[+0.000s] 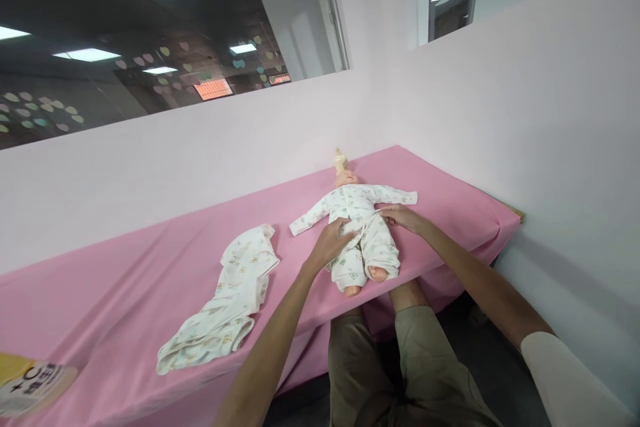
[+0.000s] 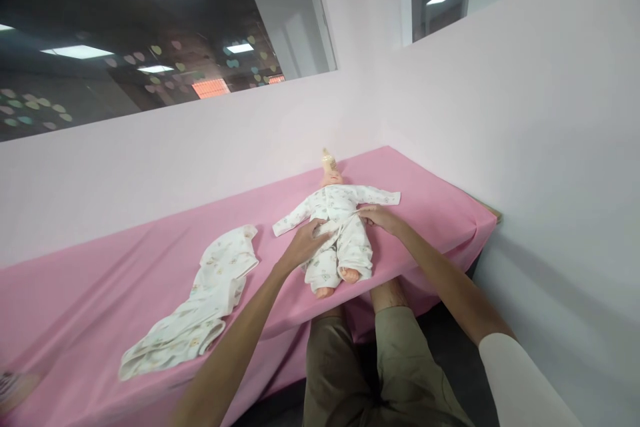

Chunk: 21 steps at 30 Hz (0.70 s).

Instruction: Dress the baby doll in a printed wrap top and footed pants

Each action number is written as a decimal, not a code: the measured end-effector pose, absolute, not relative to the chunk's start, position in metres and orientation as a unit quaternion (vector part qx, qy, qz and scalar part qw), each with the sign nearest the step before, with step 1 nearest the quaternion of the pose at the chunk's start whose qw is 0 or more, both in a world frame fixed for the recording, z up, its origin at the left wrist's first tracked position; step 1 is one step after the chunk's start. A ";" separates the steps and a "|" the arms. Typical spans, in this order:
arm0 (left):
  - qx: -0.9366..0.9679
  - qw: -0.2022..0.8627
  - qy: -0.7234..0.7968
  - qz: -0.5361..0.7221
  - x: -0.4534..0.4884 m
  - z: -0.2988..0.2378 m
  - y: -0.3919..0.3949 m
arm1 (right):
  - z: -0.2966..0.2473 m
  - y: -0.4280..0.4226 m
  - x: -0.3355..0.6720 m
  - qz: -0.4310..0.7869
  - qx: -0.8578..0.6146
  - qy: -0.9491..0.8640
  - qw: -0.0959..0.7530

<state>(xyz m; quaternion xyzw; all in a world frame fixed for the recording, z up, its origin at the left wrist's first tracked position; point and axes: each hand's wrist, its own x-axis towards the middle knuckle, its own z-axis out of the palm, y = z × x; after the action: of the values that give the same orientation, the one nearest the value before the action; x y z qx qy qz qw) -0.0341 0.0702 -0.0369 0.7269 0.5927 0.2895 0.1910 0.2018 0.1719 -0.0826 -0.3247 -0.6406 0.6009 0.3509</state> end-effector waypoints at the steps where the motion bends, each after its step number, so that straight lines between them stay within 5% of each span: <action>1: 0.711 0.199 0.604 0.300 -0.041 -0.040 0.069 | -0.085 0.174 0.200 0.594 -0.339 -0.623 0.380; 6: 0.628 0.251 0.637 0.371 -0.072 -0.056 0.070 | -0.099 0.169 0.196 0.575 -0.363 -0.601 0.419; 14: 0.544 0.319 0.628 0.456 -0.080 -0.063 0.084 | -0.089 0.160 0.212 0.567 -0.347 -0.708 0.238; 21: 0.551 0.337 0.599 0.474 -0.086 -0.074 0.091 | -0.091 0.167 0.203 0.455 -0.304 -0.776 0.314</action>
<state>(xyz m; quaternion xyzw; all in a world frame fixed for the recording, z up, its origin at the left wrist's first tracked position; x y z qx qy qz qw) -0.0859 0.0909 -0.0745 0.5508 0.5990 0.4735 0.3371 0.2030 0.1674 -0.0907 -0.3044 -0.7757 0.4548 0.3142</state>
